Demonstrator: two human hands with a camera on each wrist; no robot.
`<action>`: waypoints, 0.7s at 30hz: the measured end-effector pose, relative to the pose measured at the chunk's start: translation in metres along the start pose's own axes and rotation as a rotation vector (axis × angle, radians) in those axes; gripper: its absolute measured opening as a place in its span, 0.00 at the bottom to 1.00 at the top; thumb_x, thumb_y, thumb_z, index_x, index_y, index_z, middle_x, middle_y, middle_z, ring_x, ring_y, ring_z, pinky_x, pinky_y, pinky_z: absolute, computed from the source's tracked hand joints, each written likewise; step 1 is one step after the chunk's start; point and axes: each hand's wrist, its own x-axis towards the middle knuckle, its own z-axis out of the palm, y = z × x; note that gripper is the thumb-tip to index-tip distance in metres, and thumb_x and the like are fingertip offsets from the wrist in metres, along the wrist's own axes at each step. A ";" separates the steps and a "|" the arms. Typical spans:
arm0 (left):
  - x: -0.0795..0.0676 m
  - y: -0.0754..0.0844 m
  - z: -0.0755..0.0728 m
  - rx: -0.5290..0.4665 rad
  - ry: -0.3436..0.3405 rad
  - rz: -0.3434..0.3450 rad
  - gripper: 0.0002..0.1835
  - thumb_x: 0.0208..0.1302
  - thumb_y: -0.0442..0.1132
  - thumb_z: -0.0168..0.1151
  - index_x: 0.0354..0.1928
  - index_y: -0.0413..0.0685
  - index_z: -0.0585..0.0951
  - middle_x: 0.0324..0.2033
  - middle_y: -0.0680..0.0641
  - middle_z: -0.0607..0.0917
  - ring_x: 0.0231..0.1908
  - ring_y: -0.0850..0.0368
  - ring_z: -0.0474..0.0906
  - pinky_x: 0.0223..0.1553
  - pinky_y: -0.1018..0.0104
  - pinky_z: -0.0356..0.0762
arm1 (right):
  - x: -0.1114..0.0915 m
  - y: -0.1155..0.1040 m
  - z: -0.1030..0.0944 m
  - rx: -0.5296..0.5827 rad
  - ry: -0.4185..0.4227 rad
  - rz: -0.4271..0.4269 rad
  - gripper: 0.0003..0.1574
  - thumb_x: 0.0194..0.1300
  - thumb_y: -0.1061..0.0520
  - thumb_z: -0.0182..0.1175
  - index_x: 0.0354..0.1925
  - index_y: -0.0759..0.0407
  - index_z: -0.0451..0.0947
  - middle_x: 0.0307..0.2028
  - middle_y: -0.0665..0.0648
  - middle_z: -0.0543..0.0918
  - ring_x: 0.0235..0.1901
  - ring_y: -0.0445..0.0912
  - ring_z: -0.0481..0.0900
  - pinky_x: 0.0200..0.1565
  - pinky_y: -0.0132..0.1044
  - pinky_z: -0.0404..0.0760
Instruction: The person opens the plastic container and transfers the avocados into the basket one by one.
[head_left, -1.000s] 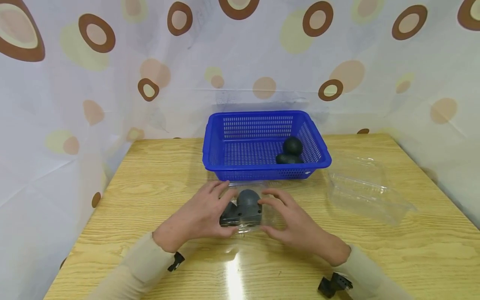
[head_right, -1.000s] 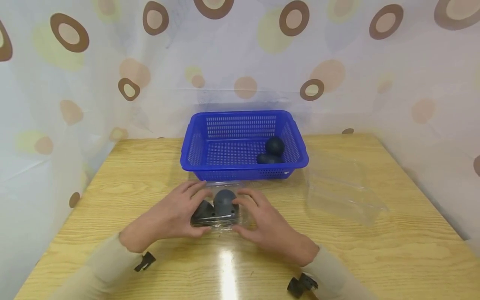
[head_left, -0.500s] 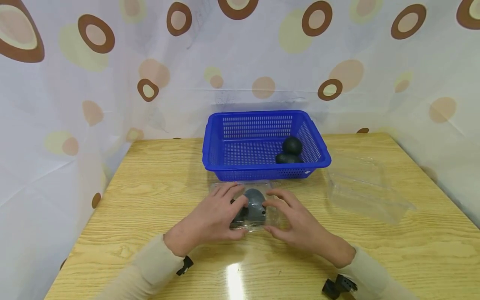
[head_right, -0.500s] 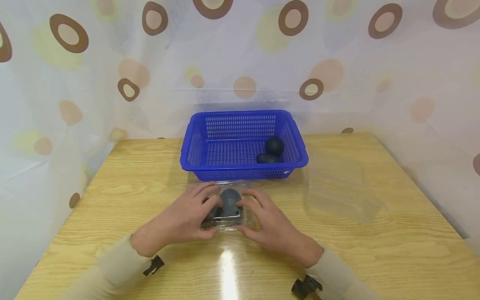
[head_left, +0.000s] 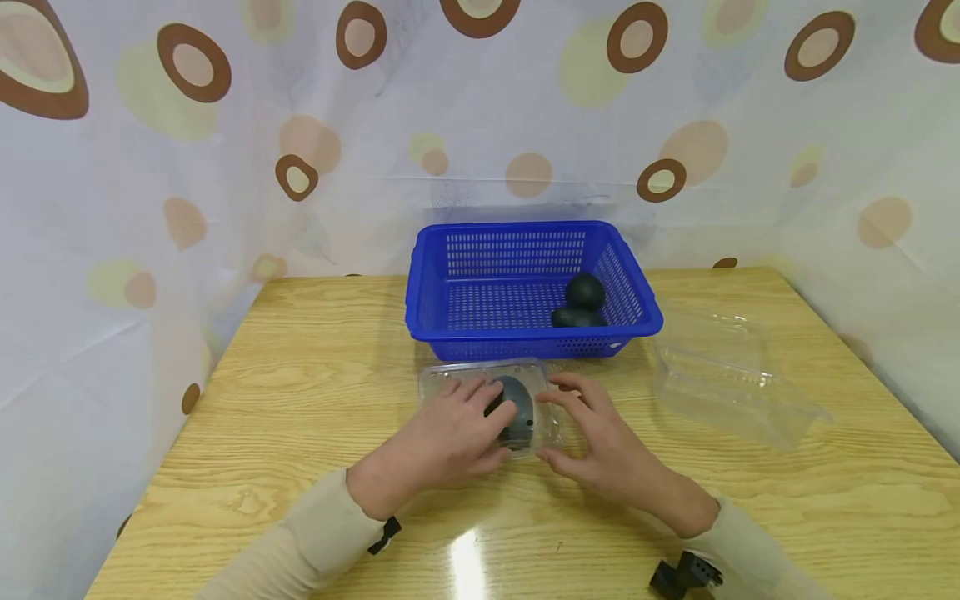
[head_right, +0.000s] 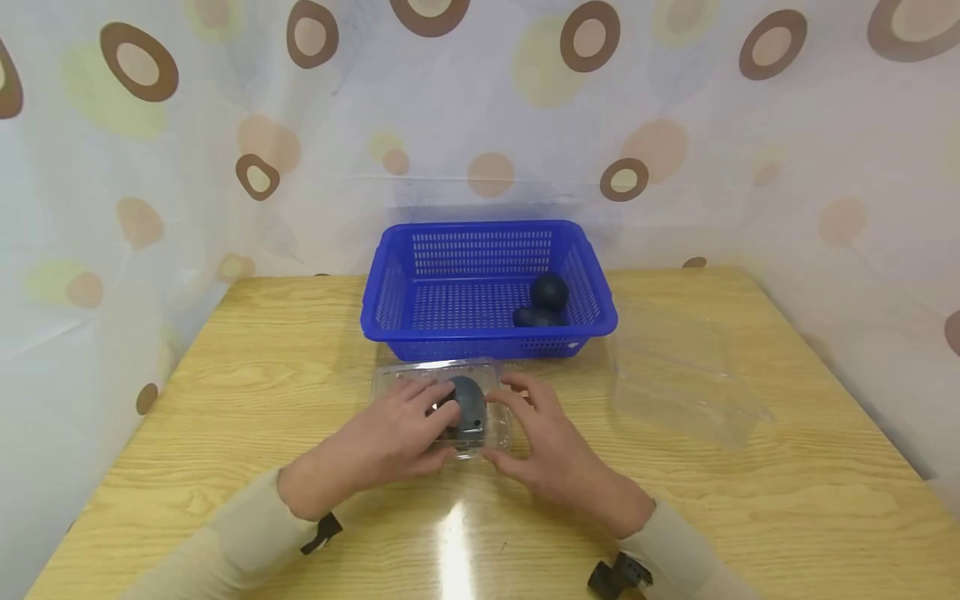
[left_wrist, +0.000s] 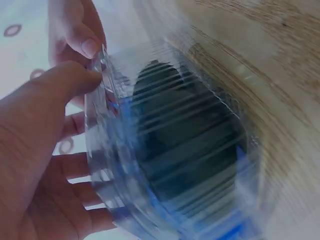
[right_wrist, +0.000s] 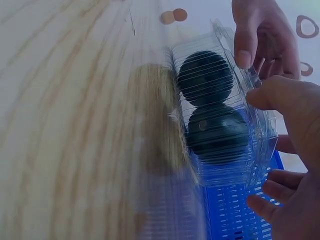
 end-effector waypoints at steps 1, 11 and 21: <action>0.001 0.002 0.001 0.024 0.017 0.004 0.20 0.63 0.56 0.64 0.47 0.52 0.74 0.50 0.45 0.84 0.54 0.46 0.80 0.52 0.51 0.82 | 0.000 -0.001 0.000 0.013 -0.009 0.020 0.38 0.52 0.56 0.75 0.60 0.59 0.73 0.64 0.65 0.67 0.63 0.55 0.65 0.54 0.52 0.78; 0.010 0.018 -0.005 0.184 0.023 -0.029 0.12 0.65 0.47 0.62 0.47 0.54 0.74 0.38 0.52 0.86 0.40 0.55 0.84 0.34 0.63 0.83 | -0.001 -0.006 -0.003 0.275 -0.145 0.223 0.40 0.60 0.62 0.68 0.68 0.59 0.64 0.69 0.65 0.56 0.53 0.50 0.71 0.47 0.39 0.83; 0.016 0.025 -0.001 0.280 0.109 -0.043 0.08 0.67 0.43 0.59 0.46 0.53 0.79 0.28 0.53 0.86 0.28 0.59 0.82 0.21 0.68 0.80 | 0.002 -0.007 -0.006 0.505 -0.206 0.306 0.46 0.62 0.74 0.58 0.73 0.56 0.56 0.68 0.62 0.51 0.43 0.49 0.69 0.39 0.33 0.82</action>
